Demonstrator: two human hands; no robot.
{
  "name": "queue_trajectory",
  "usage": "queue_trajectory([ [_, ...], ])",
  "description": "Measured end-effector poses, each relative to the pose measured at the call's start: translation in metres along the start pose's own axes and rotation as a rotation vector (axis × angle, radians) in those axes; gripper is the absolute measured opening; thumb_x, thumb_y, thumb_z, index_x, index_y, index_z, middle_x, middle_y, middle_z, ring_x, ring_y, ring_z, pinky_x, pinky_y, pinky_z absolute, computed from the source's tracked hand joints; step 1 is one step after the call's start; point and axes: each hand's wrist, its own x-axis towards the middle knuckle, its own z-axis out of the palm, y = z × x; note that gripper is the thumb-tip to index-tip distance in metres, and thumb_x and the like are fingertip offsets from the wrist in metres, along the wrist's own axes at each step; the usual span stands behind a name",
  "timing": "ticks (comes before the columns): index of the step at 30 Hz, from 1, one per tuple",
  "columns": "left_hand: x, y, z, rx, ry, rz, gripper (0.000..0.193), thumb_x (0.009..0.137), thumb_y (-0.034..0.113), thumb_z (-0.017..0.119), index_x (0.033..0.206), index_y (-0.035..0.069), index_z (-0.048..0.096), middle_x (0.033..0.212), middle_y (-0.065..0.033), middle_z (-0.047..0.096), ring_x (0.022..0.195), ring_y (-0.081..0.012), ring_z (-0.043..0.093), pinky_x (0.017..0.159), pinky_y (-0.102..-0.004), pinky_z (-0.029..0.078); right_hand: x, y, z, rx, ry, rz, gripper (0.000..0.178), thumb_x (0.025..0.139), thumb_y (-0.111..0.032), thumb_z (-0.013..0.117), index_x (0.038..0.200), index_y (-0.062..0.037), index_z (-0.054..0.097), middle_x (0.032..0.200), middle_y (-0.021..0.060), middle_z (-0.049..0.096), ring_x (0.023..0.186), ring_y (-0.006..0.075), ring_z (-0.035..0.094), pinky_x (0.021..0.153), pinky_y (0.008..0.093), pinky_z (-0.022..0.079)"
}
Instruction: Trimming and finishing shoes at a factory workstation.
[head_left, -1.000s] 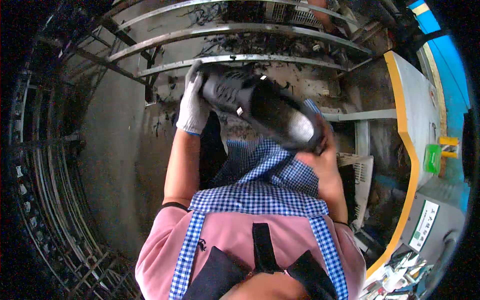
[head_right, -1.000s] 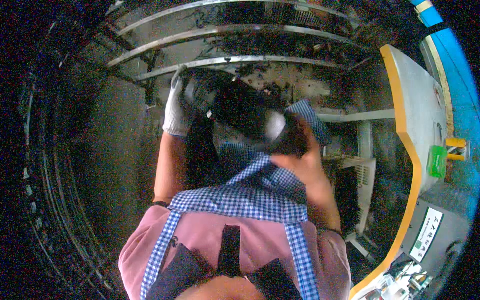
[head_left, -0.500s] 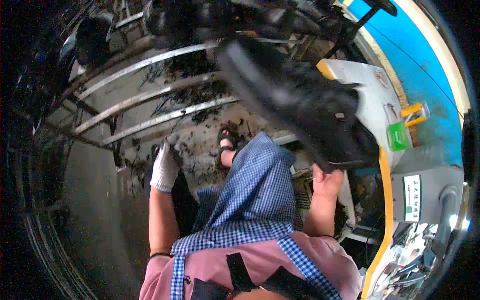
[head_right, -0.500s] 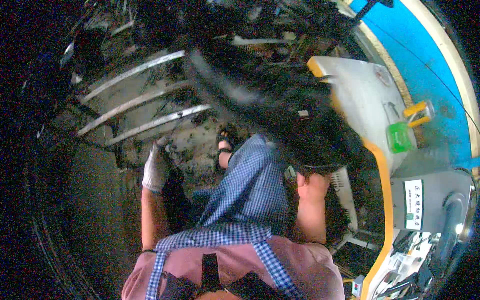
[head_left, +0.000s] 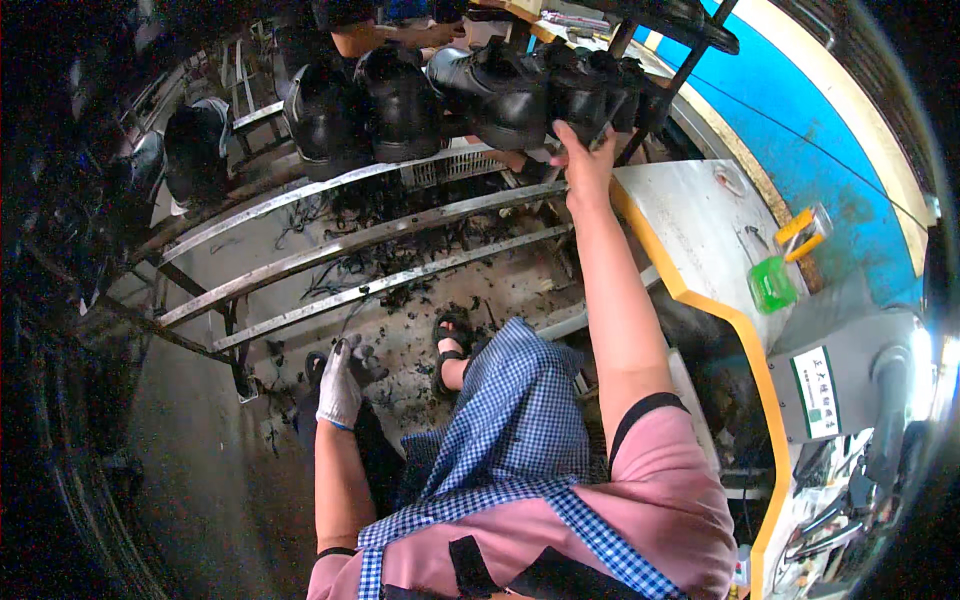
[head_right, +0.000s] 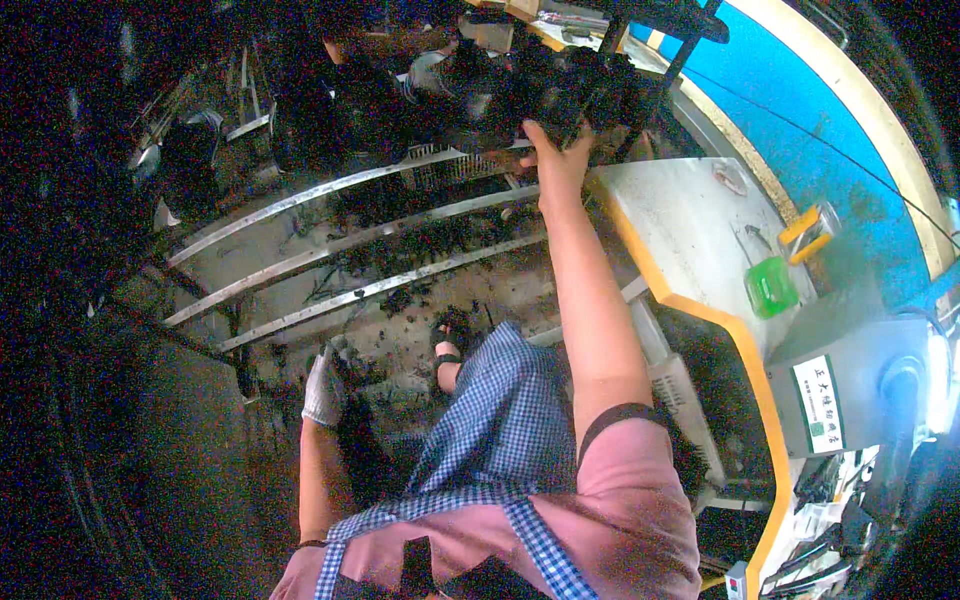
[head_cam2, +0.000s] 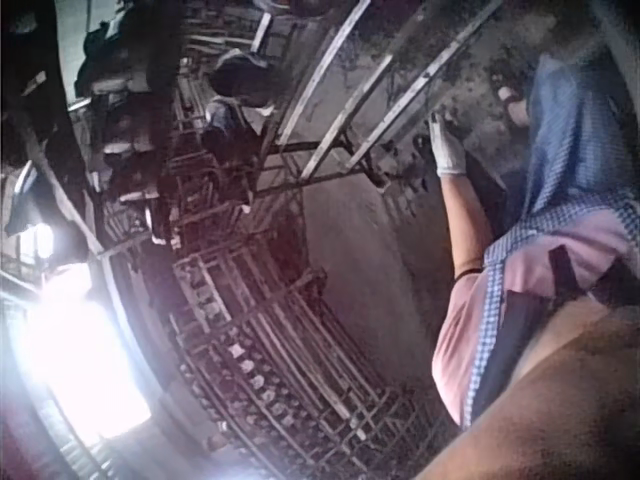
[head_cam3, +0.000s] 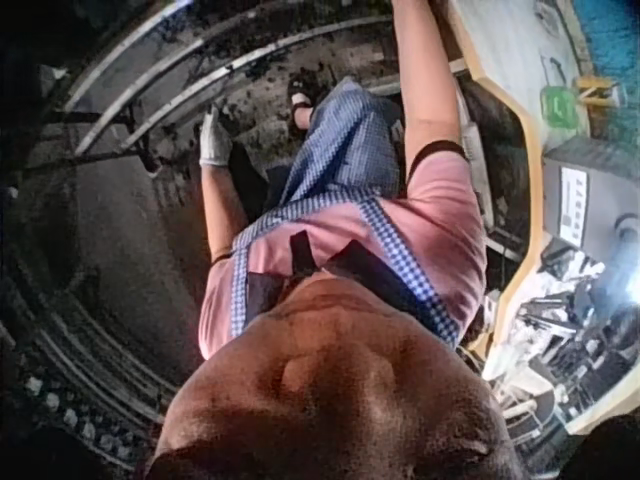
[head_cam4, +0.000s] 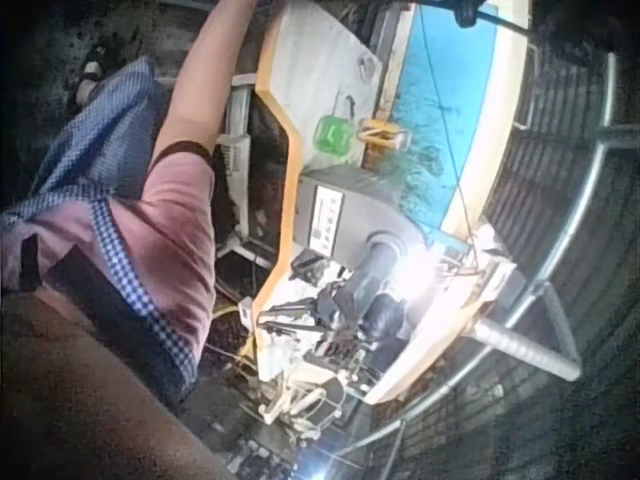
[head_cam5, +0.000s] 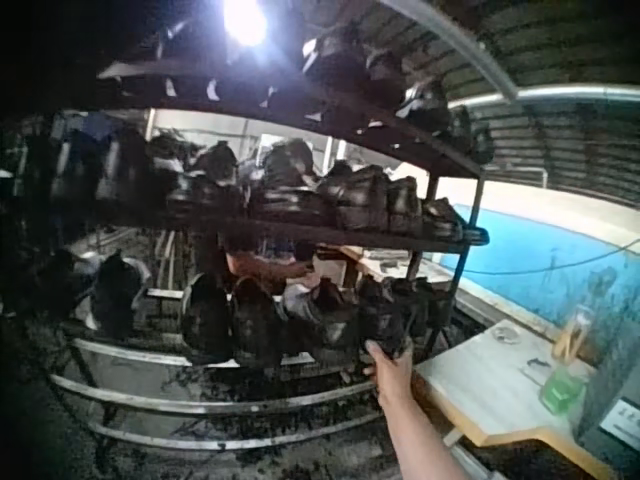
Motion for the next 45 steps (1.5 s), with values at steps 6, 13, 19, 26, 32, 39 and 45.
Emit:
queue_trajectory([
  [6,0.003,0.000,-0.006,0.181,0.005,0.053,0.033,0.091,0.031,0.048,0.112,0.006,0.053,0.088,-0.0024,0.058,0.078,-0.0145,0.057,0.067,-0.0309,0.046,-0.004,0.010,0.003,-0.167,-0.006,-0.007,0.054,0.078,-0.016,0.069,0.122,-0.0059,0.041,0.079,0.0007,0.058,0.058,0.0058,0.050,0.043,0.0192,0.032],
  [13,0.008,-0.002,-0.024,1.032,-0.070,0.315,0.045,0.079,-0.011,0.040,0.120,0.002,0.049,0.119,-0.0145,0.050,0.106,-0.0250,0.053,0.092,-0.0312,0.043,-0.025,-0.058,0.041,-0.886,-0.253,-0.362,0.067,0.074,-0.040,0.068,0.130,-0.0175,0.039,0.056,0.0078,0.055,0.052,0.0249,0.056,0.049,0.0341,0.043],
  [19,0.002,0.002,-0.011,1.463,-0.159,0.627,0.058,0.069,-0.018,0.040,0.121,0.005,0.050,0.123,-0.0168,0.048,0.108,-0.0296,0.052,0.091,-0.0332,0.043,-0.015,-0.037,0.009,-0.874,-0.504,-0.217,0.036,0.073,-0.026,0.073,0.092,-0.0038,0.052,0.058,0.0021,0.050,0.053,0.0096,0.045,0.051,0.0253,0.038],
  [26,0.002,-0.018,-0.007,0.574,-0.206,0.217,0.038,0.083,-0.004,0.047,0.120,0.003,0.048,0.113,-0.0103,0.052,0.098,-0.0207,0.056,0.086,-0.0335,0.046,-0.150,-0.049,-0.072,-0.619,-0.435,-0.108,0.030,0.073,-0.013,0.073,0.076,-0.0046,0.044,0.064,-0.0006,0.047,0.058,0.0049,0.043,0.051,0.0207,0.036],
  [32,-0.022,-0.013,0.068,0.023,-0.359,-0.133,0.067,0.082,0.047,0.057,0.132,0.009,0.035,0.128,-0.0088,0.045,0.115,-0.0279,0.045,0.097,-0.0410,0.035,-0.235,-0.066,-0.109,-0.548,-0.633,-0.056,0.031,0.069,-0.011,0.076,0.075,-0.0053,0.046,0.057,0.0005,0.047,0.047,0.0063,0.043,0.042,0.0219,0.033],
  [39,-0.010,0.011,0.071,-0.152,0.007,0.111,0.049,0.085,0.018,0.059,0.129,0.009,0.040,0.122,-0.0081,0.050,0.111,-0.0233,0.049,0.093,-0.0343,0.043,-0.285,-0.050,-0.122,-0.703,-1.075,-0.096,0.028,0.064,-0.016,0.076,0.079,-0.0088,0.054,0.067,0.0071,0.058,0.059,0.0258,0.060,0.051,0.0359,0.046],
  [45,-0.053,0.030,0.083,0.056,-0.025,0.503,0.056,0.077,0.000,0.060,0.128,0.009,0.040,0.122,-0.0045,0.047,0.110,-0.0156,0.046,0.090,-0.0292,0.043,-0.312,0.004,-0.146,-0.912,-0.958,-0.178,0.028,0.058,-0.012,0.076,0.079,-0.0080,0.058,0.069,0.0092,0.059,0.062,0.0290,0.059,0.051,0.0380,0.046],
])
